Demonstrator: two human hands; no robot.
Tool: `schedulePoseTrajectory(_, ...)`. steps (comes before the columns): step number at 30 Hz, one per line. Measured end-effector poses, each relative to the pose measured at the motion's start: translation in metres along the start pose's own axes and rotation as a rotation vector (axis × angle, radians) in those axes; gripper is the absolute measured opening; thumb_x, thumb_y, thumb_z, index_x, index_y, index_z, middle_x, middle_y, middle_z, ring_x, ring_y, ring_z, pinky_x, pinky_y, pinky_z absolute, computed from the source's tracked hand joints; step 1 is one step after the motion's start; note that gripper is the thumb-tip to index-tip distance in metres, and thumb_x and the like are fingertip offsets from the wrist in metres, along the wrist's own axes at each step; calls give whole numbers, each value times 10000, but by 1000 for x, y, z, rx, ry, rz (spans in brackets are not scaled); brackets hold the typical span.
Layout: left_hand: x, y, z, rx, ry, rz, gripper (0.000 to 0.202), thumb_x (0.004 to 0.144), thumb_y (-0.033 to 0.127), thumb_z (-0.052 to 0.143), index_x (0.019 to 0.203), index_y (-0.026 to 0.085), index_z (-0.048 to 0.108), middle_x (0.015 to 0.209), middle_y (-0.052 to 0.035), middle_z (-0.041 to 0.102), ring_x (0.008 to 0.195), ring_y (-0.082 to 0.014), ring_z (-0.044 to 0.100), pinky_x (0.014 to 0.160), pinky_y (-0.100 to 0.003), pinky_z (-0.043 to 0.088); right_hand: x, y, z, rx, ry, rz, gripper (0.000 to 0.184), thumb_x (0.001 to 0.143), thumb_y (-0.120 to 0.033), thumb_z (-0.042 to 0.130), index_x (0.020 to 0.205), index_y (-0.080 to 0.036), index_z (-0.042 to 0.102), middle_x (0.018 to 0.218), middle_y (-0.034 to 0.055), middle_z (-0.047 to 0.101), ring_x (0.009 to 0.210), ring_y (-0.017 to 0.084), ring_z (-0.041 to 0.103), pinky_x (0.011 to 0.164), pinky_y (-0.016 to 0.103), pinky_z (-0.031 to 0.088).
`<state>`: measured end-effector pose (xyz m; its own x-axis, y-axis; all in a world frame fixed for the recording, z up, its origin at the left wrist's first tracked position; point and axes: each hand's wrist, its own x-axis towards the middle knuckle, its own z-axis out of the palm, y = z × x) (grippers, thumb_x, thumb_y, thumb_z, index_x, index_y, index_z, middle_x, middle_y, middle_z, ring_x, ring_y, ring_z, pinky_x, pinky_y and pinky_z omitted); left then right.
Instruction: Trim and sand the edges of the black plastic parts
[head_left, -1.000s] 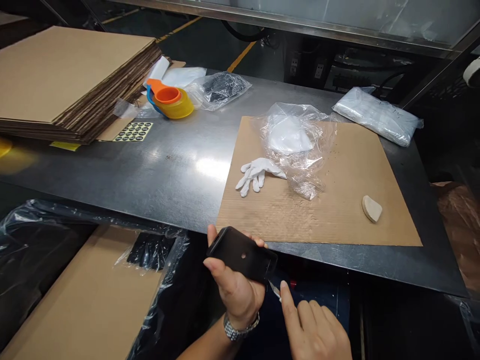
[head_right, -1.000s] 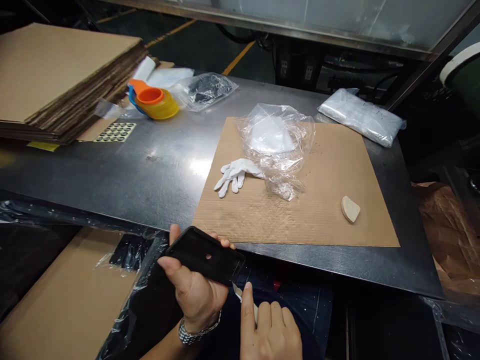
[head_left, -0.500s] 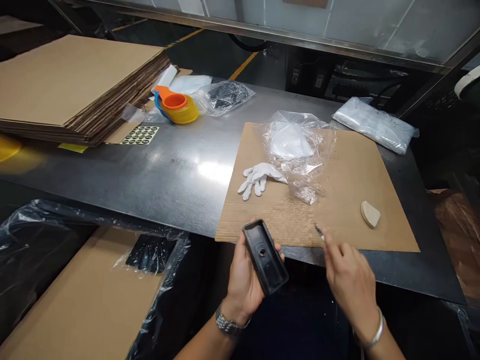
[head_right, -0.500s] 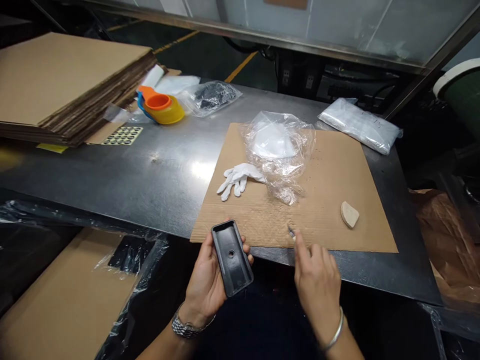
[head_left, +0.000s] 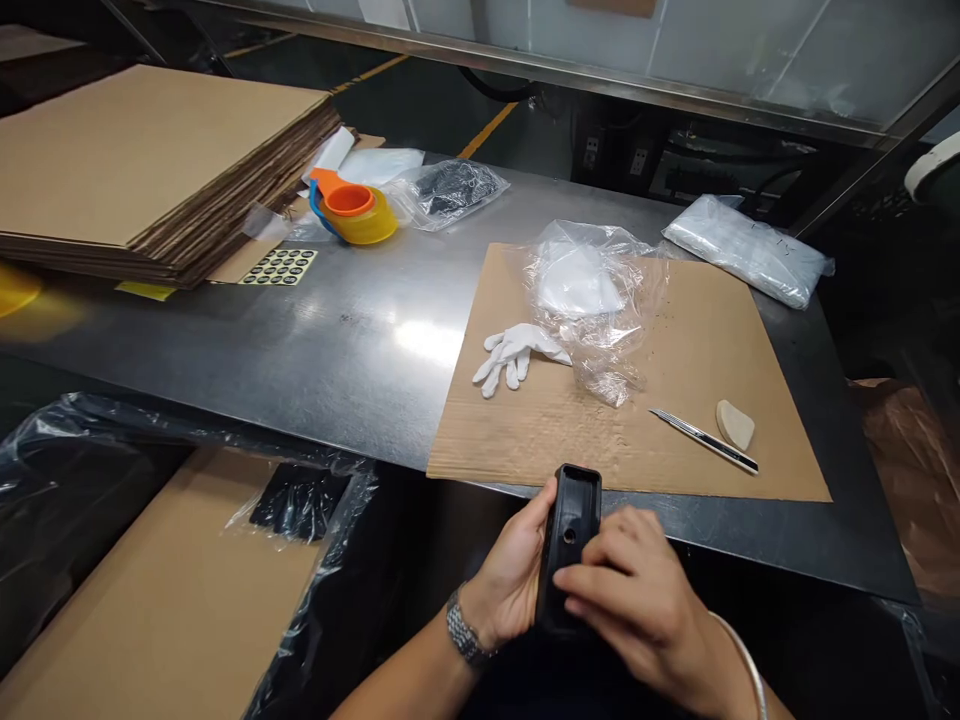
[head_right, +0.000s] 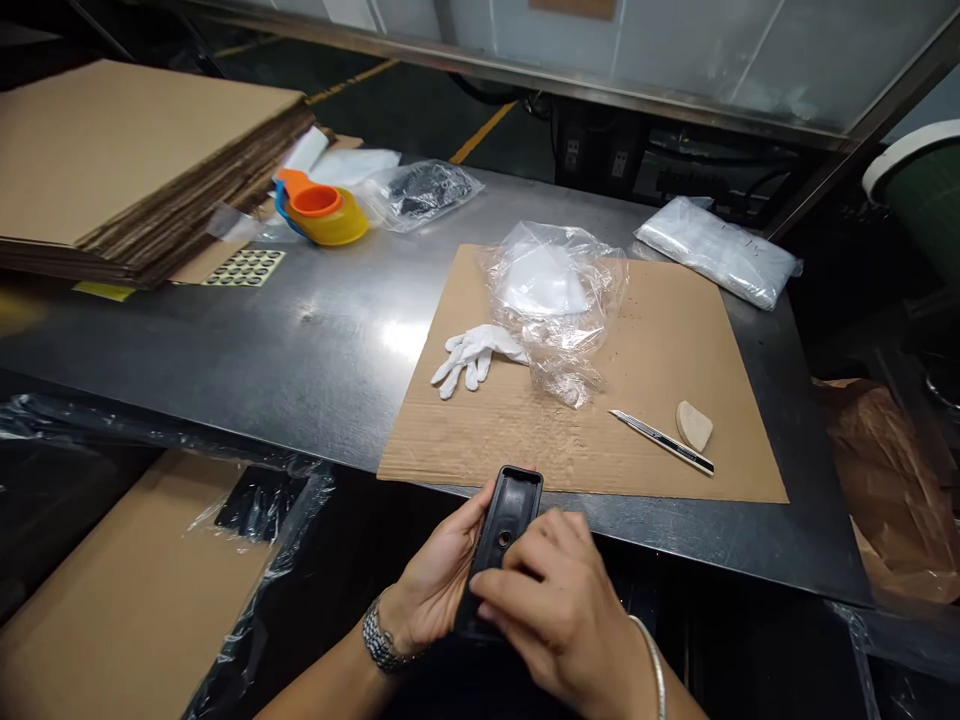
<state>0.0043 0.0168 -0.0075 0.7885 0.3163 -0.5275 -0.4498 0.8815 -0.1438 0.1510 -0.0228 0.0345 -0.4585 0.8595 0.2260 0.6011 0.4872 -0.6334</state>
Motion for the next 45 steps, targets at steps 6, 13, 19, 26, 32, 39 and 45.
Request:
schedulePoseTrajectory(6, 2, -9, 7, -7, 85, 55, 343, 902, 338, 423, 874, 91, 659, 713, -79, 701, 664, -168, 670, 627, -241, 515, -1, -10, 12, 69, -112, 13, 164, 898, -274, 495, 823, -203, 622, 708, -15, 578, 759, 146, 445, 710, 320, 319)
schedulePoseTrajectory(13, 3, -16, 6, 36, -11, -49, 443, 900, 418, 382, 1059, 69, 603, 755, -109, 699, 606, -191, 670, 577, -270, 504, -1, 7, 11, 117, -68, 25, 144, 893, -199, 498, 848, -211, 634, 731, -16, 613, 760, 144, 444, 704, 324, 305)
schedulePoseTrajectory(19, -1, -19, -8, 243, 117, -126, 583, 875, 544, 323, 884, 52, 637, 601, -126, 678, 462, -196, 640, 446, -261, 472, 4, 31, 6, -16, 53, 168, 137, 867, -224, 538, 869, -233, 675, 739, 8, 572, 756, 159, 455, 685, 333, 317)
schedulePoseTrajectory(26, -1, -17, -13, 284, 115, -212, 653, 868, 573, 281, 845, 28, 641, 608, -122, 663, 483, -188, 645, 446, -243, 475, 1, 48, 19, 435, 215, 505, 239, 919, -291, 407, 935, -181, 618, 861, 45, 641, 780, 148, 596, 718, 294, 473)
schedulePoseTrajectory(32, -3, -27, 1, 288, 223, 268, 373, 886, 387, 445, 1187, 188, 536, 768, -57, 680, 614, -142, 649, 551, -229, 506, -28, 24, 35, 348, 133, 569, 559, 779, -253, 581, 1299, -199, 383, 1033, 75, 610, 778, 154, 604, 611, 257, 509)
schedulePoseTrajectory(39, -4, -39, 5, 488, 265, 280, 464, 897, 404, 402, 1327, 233, 375, 673, -25, 626, 505, -120, 599, 469, -222, 494, -22, 21, 34, 477, 220, 774, 215, 875, -347, 462, 897, -170, 583, 556, -25, 586, 431, 96, 539, 411, 190, 395)
schedulePoseTrajectory(45, 0, -31, -3, 407, 186, 169, 490, 905, 439, 343, 1336, 205, 348, 678, -57, 646, 476, -147, 617, 427, -230, 486, -23, 29, 33, 599, 203, 770, 289, 875, -391, 465, 969, -160, 612, 622, -1, 624, 470, 108, 567, 468, 215, 453)
